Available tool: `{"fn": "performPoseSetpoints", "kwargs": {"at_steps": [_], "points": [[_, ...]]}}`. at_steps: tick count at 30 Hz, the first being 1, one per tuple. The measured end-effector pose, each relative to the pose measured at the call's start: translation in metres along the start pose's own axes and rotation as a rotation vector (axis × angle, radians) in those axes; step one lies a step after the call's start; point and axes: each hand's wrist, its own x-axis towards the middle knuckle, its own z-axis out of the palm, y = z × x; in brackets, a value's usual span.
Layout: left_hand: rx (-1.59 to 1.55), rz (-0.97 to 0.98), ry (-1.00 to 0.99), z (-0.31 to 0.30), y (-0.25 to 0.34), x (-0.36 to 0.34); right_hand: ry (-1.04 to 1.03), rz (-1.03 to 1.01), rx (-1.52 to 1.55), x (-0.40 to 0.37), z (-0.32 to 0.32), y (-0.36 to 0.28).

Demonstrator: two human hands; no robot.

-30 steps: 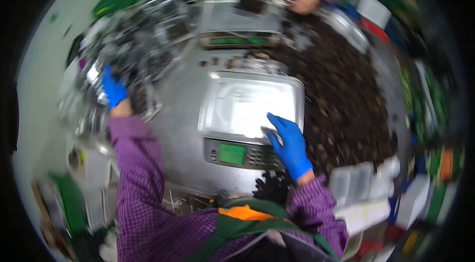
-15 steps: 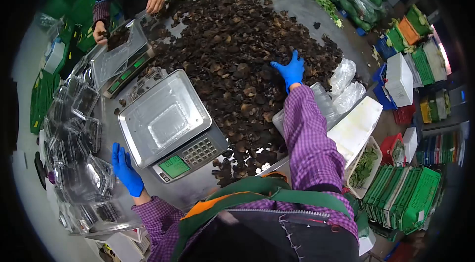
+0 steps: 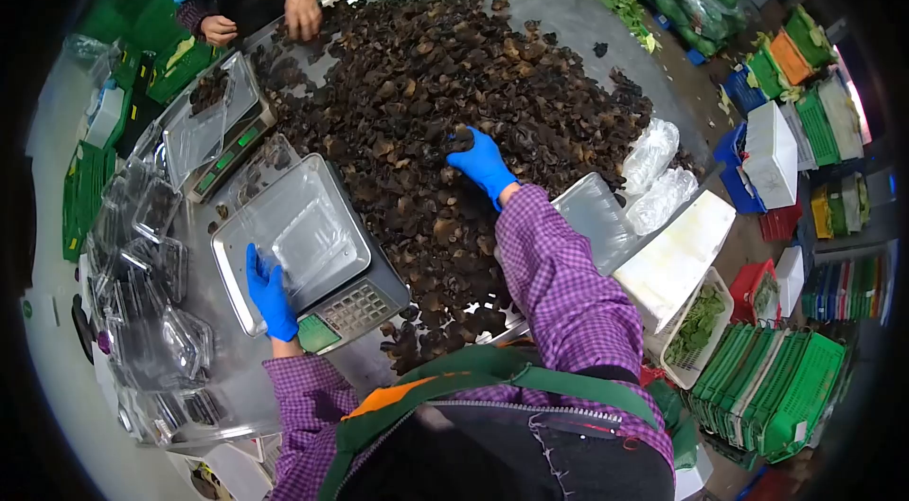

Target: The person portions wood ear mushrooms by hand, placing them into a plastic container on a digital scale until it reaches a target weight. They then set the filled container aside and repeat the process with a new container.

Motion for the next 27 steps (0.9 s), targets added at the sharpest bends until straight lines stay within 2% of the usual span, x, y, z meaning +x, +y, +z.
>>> {"fn": "performPoseSetpoints", "kwargs": {"at_steps": [1, 3, 5, 6, 8, 10, 11, 13, 15, 16, 18, 21, 22, 26, 27], "points": [[0.004, -0.008, 0.008, 0.005, -0.004, -0.001, -0.002, 0.020, 0.112, -0.010, 0.001, -0.019], [-0.095, 0.038, 0.046, 0.016, -0.005, -0.008, -0.025, -0.034, 0.092, -0.017, 0.006, -0.041], [-0.140, 0.035, 0.072, 0.026, 0.013, -0.014, -0.098, -0.115, 0.241, -0.041, 0.026, -0.085], [-0.167, 0.056, 0.070, 0.027, 0.018, -0.016, -0.168, -0.245, 0.205, -0.049, 0.039, -0.101], [-0.241, 0.056, 0.056, 0.028, 0.031, -0.020, -0.301, -0.310, 0.284, -0.061, 0.076, -0.119], [-0.280, 0.047, 0.046, 0.029, 0.040, -0.026, -0.335, -0.406, 0.275, -0.076, 0.122, -0.134], [-0.318, 0.038, 0.036, 0.028, 0.042, -0.027, -0.293, -0.663, 0.038, -0.080, 0.141, -0.139], [-0.326, 0.031, 0.031, 0.025, 0.038, -0.028, -0.455, -0.737, -0.163, -0.093, 0.174, -0.149], [-0.336, 0.023, 0.032, 0.021, 0.037, -0.031, -0.544, -0.936, -0.448, -0.095, 0.199, -0.142], [-0.366, 0.013, 0.010, 0.018, 0.038, -0.031, -0.548, -0.935, -0.448, -0.097, 0.202, -0.141], [-0.427, -0.021, -0.024, 0.013, 0.036, -0.032, -0.642, -0.946, -0.673, -0.105, 0.205, -0.140], [-0.381, -0.031, -0.007, 0.011, 0.032, -0.033, -0.672, -0.907, -0.574, -0.100, 0.192, -0.141], [-0.374, -0.016, -0.006, 0.012, 0.031, -0.034, -0.654, -0.832, -0.532, -0.099, 0.184, -0.143], [-0.370, -0.061, -0.020, 0.014, 0.033, -0.035, -0.260, -0.669, -0.565, -0.072, 0.145, -0.124], [-0.283, -0.016, -0.007, 0.013, 0.029, -0.034, -0.141, -0.638, -0.572, -0.061, 0.133, -0.112]]}}
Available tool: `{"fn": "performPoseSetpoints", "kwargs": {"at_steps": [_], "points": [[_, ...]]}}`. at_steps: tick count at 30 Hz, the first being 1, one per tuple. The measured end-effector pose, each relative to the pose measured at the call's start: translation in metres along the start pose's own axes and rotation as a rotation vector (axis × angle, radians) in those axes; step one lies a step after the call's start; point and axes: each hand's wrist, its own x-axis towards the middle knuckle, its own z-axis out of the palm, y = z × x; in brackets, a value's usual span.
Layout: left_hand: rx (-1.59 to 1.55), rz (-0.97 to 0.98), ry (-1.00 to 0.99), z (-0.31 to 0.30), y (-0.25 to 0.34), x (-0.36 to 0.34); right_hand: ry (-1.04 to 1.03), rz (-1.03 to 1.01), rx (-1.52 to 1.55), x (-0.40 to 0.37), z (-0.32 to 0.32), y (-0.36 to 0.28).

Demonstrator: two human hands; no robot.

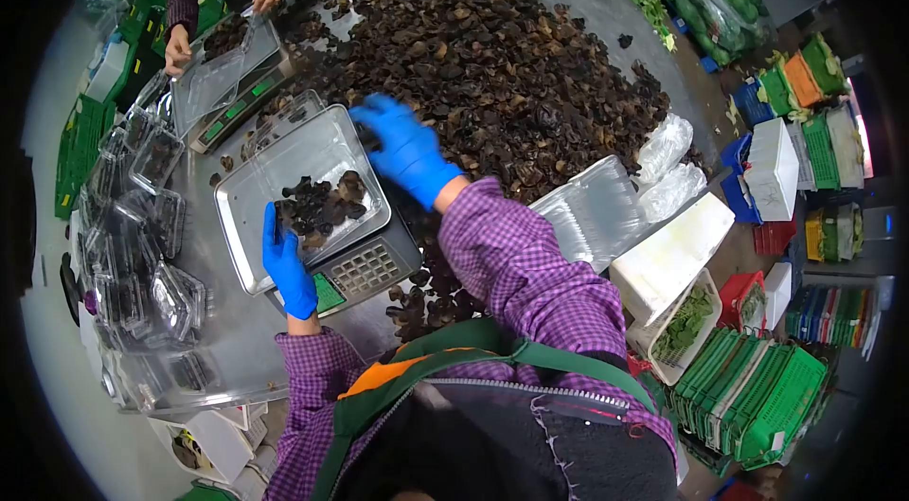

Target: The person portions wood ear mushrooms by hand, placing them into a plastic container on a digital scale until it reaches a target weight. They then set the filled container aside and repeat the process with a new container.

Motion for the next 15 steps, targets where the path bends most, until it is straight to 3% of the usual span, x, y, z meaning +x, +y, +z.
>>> {"fn": "performPoseSetpoints", "kwargs": {"at_steps": [4, 6, 8, 15], "points": [[0.305, 0.162, -0.003, -0.009, -0.007, 0.002, 0.188, 0.308, -0.429, -0.028, 0.012, 0.095], [0.290, 0.205, 0.043, -0.008, -0.009, 0.002, -0.004, 0.362, -0.240, -0.037, 0.021, 0.136], [0.242, 0.150, -0.022, -0.010, -0.011, -0.001, -0.042, 0.376, -0.136, -0.037, 0.031, 0.150], [0.231, 0.194, 0.004, -0.015, -0.001, -0.010, -0.094, 0.449, 0.607, -0.020, -0.015, 0.063]]}}
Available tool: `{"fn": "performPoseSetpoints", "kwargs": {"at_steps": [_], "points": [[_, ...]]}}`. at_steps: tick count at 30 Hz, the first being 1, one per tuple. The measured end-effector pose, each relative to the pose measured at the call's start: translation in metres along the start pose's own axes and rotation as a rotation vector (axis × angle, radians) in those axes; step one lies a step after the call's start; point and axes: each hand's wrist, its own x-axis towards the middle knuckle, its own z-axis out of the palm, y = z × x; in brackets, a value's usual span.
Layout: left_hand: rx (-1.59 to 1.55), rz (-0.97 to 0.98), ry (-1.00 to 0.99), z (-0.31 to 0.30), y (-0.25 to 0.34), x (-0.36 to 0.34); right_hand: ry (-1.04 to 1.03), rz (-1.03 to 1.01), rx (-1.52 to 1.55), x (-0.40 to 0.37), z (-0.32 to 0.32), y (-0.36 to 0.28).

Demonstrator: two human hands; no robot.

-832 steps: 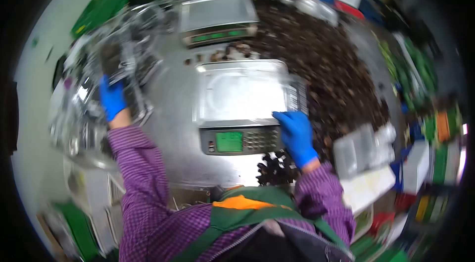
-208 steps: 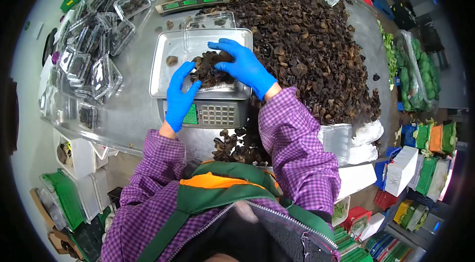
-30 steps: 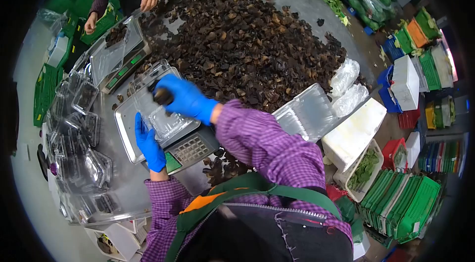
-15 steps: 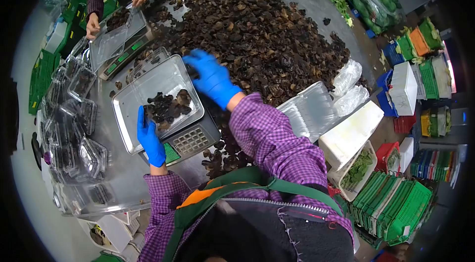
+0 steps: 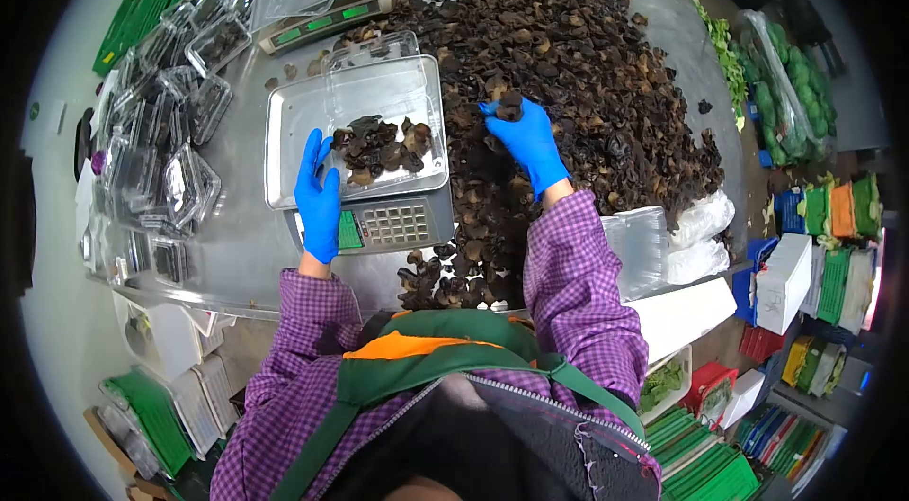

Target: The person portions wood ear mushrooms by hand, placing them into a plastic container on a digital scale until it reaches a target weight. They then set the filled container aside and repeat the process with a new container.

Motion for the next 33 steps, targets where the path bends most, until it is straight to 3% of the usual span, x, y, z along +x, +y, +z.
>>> {"fn": "performPoseSetpoints", "kwargs": {"at_steps": [3, 6, 9, 11, 12, 15, 19, 21, 23, 25, 27, 28, 30, 33], "points": [[0.032, 0.008, -0.006, 0.000, 0.006, -0.003, -0.046, -0.180, 0.064, -0.019, 0.031, -0.056], [0.000, -0.004, -0.047, 0.002, 0.005, -0.005, -0.098, -0.223, 0.079, -0.016, 0.073, -0.064], [-0.018, -0.009, -0.047, 0.004, 0.007, -0.008, -0.153, -0.301, -0.111, -0.022, 0.112, -0.067], [-0.018, -0.010, -0.046, 0.003, 0.008, -0.010, -0.156, -0.425, -0.523, -0.025, 0.126, -0.065], [-0.012, -0.011, -0.049, 0.002, 0.008, -0.011, -0.179, -0.344, -0.683, -0.028, 0.130, -0.072], [-0.015, -0.025, -0.040, -0.007, 0.011, -0.012, -0.221, -0.309, -0.604, -0.038, 0.123, -0.094], [-0.052, -0.050, 0.000, -0.021, 0.010, -0.014, 0.003, -0.464, -0.351, -0.029, 0.088, -0.075], [-0.033, -0.093, 0.042, -0.032, 0.013, -0.016, 0.059, -0.505, -0.406, -0.025, 0.055, -0.048], [-0.020, -0.074, 0.061, -0.044, 0.008, -0.017, 0.078, -0.266, -0.528, -0.036, 0.030, -0.011], [-0.038, -0.131, 0.103, -0.053, 0.012, -0.021, 0.094, -0.201, -0.935, -0.059, 0.015, 0.043], [-0.047, -0.154, 0.132, -0.061, 0.012, -0.025, 0.071, -0.162, -0.999, -0.085, 0.009, 0.076], [-0.047, -0.137, 0.126, -0.066, 0.010, -0.026, 0.058, -0.166, -0.999, -0.083, 0.001, 0.090], [-0.061, -0.142, 0.132, -0.072, 0.008, -0.029, 0.010, -0.091, -0.479, -0.083, -0.014, 0.113], [-0.107, -0.122, 0.153, -0.076, 0.004, -0.028, 0.073, -0.140, -0.392, -0.094, -0.016, 0.078]]}}
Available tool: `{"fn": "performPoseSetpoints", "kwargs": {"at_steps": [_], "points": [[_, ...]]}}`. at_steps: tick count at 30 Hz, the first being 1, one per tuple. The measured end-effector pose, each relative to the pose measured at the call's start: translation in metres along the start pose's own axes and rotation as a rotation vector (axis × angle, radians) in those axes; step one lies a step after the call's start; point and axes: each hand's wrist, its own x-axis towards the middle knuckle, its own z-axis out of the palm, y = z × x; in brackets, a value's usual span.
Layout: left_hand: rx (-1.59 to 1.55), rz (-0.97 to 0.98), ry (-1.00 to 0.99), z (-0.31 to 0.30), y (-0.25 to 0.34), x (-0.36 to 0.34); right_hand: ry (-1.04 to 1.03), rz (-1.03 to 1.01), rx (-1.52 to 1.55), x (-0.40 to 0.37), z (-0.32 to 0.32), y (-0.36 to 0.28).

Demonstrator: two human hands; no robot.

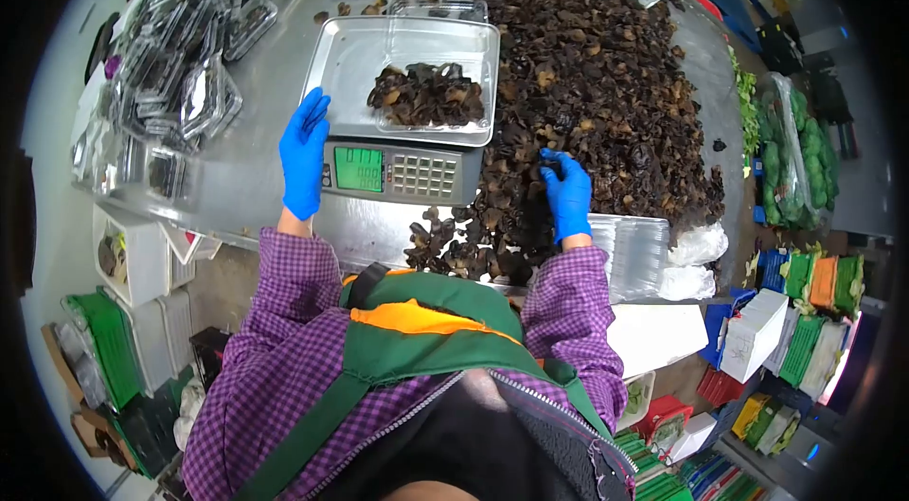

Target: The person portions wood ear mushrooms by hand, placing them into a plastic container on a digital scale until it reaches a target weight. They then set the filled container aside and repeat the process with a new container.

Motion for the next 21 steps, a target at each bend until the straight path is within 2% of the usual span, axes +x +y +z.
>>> {"fn": "performPoseSetpoints", "kwargs": {"at_steps": [1, 4, 6, 9, 11, 14, 15, 18, 19, 21], "points": [[0.002, 0.023, 0.003, 0.000, 0.000, 0.002, 0.035, -0.031, 0.078, 0.000, -0.002, -0.006], [0.036, -0.048, 0.003, 0.003, 0.009, 0.008, 0.082, -0.002, 0.064, -0.001, -0.015, -0.025], [0.025, -0.016, -0.016, 0.007, 0.005, 0.015, 0.072, 0.002, 0.086, 0.000, -0.018, -0.038], [0.021, -0.003, -0.105, 0.019, 0.001, 0.028, 0.105, -0.027, 0.094, 0.002, -0.016, -0.069], [0.088, -0.114, -0.228, 0.034, 0.000, 0.035, 0.035, -0.019, 0.390, 0.007, -0.011, -0.104], [0.134, -0.147, -0.343, 0.062, 0.013, 0.036, -0.037, -0.171, 0.404, 0.021, 0.006, -0.146], [0.183, -0.064, -0.366, 0.068, -0.006, 0.041, -0.062, -0.179, 0.414, 0.028, 0.018, -0.151], [0.235, -0.010, -0.426, 0.084, -0.009, 0.037, -0.156, -0.241, 0.336, 0.043, 0.044, -0.170], [0.195, -0.020, -0.418, 0.084, -0.009, 0.036, -0.188, -0.196, 0.326, 0.050, 0.055, -0.164], [0.095, -0.029, -0.370, 0.078, -0.005, 0.033, -0.114, -0.207, 0.276, 0.055, 0.066, -0.161]]}}
